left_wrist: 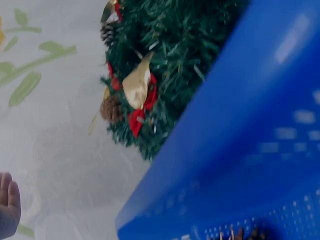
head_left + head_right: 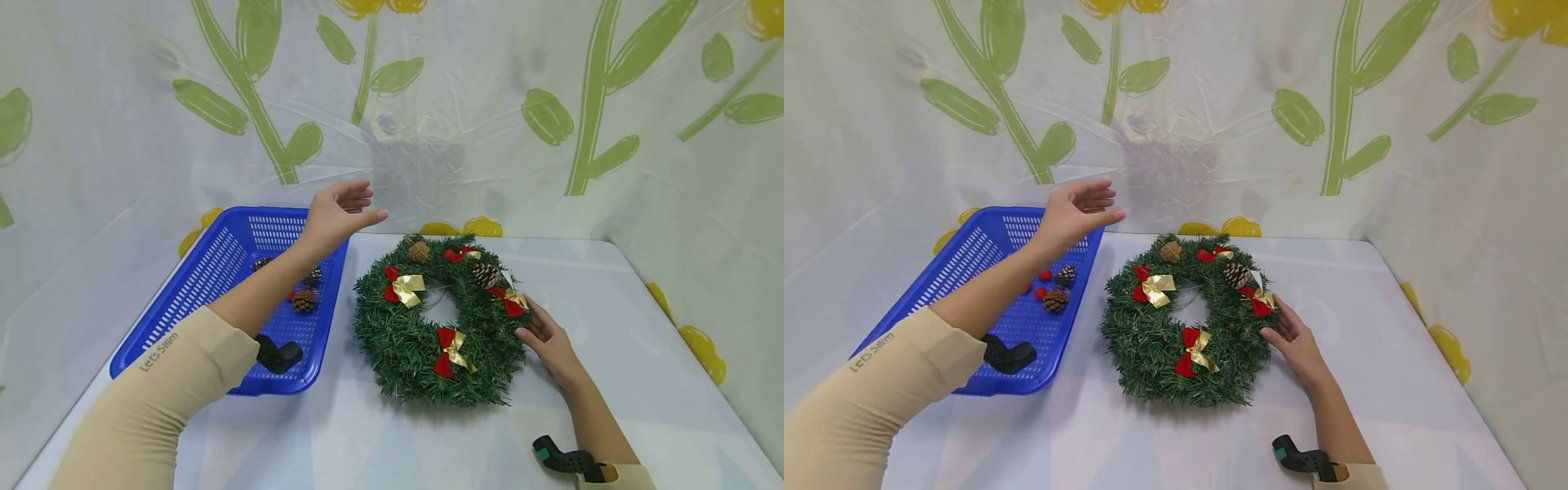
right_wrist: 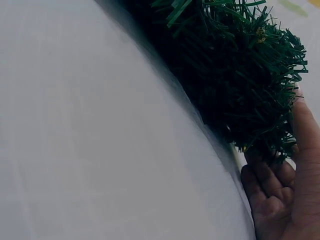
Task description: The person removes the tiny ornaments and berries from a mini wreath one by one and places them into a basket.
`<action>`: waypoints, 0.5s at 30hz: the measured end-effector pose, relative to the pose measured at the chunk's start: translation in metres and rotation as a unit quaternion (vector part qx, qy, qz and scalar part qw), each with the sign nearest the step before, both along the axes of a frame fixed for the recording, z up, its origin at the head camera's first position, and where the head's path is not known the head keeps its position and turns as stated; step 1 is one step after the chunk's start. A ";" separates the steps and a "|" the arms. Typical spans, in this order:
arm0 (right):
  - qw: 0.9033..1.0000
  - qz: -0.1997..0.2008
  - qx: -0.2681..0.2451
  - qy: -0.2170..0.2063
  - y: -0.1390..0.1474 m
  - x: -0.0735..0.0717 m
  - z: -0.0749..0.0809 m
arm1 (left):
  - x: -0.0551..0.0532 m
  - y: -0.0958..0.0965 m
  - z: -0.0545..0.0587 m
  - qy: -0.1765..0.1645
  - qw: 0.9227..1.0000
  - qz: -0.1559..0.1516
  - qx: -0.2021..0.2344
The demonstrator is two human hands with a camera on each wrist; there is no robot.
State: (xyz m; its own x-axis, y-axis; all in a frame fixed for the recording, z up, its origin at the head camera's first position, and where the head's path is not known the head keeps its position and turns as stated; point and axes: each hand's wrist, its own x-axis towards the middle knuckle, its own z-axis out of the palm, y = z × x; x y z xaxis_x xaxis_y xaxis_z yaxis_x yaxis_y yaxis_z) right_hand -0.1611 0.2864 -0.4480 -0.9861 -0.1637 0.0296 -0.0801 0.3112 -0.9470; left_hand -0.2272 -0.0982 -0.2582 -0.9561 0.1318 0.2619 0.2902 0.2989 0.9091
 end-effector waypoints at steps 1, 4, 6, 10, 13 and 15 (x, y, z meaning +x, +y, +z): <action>1.000 0.000 0.000 0.000 0.000 0.000 0.000 | 0.000 0.004 -0.001 0.001 1.000 0.004 0.002; 1.000 0.000 0.002 0.002 0.000 0.000 0.000 | -0.002 0.014 -0.007 0.001 1.000 0.010 0.008; 1.000 0.001 0.004 0.003 0.000 0.000 0.001 | -0.004 0.021 -0.010 -0.009 1.000 0.012 0.011; 1.000 0.001 0.000 0.007 0.000 0.000 0.001 | -0.009 0.035 -0.012 -0.042 0.999 0.022 0.014; 1.000 0.002 -0.006 0.009 0.000 0.000 0.000 | -0.014 0.045 -0.013 -0.062 0.997 0.036 0.013; 1.000 0.001 0.001 0.006 0.001 0.000 0.000 | -0.018 0.052 -0.015 -0.070 0.996 0.044 0.013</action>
